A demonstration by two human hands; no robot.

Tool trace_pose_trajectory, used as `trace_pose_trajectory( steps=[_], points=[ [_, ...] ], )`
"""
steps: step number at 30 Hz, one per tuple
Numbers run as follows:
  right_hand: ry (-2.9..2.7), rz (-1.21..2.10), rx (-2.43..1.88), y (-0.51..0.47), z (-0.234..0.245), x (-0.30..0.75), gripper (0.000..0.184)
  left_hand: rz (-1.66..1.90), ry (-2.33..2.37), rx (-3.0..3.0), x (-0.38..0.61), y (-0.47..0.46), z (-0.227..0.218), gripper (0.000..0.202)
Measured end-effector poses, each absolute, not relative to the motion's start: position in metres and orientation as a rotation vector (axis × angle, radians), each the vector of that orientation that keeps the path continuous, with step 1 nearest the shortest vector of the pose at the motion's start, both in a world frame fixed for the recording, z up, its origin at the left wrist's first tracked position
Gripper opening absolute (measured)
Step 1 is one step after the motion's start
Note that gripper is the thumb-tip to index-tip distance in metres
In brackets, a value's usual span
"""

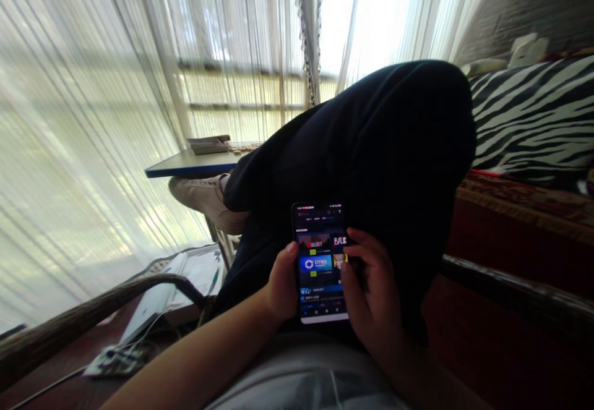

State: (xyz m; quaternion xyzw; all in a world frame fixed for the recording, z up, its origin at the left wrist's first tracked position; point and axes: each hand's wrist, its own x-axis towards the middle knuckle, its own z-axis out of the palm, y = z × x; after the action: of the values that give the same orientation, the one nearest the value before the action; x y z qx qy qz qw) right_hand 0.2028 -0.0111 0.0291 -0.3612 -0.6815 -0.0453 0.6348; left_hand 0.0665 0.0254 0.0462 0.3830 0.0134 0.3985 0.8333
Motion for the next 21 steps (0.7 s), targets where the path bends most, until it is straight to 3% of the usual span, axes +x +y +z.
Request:
trace_pose_trajectory(
  steps=[7, 16, 21],
  points=[
    [-1.599, -0.191, -0.853, -0.0123, 0.0324, 0.2002, 0.034, 0.916, 0.061, 0.832, 0.0684, 0.0244, 0.0504, 0.051],
    [-1.572, -0.134, -0.840, -0.0125, 0.0288, 0.2019, 0.027, 0.894, 0.078, 0.865, 0.0670, 0.0217, 0.0492, 0.059],
    [-1.592, -0.182, -0.849, -0.0121, 0.0313, 0.2005, 0.031, 0.888, 0.071, 0.862, 0.0665, 0.0209, 0.0517, 0.050]
  ],
)
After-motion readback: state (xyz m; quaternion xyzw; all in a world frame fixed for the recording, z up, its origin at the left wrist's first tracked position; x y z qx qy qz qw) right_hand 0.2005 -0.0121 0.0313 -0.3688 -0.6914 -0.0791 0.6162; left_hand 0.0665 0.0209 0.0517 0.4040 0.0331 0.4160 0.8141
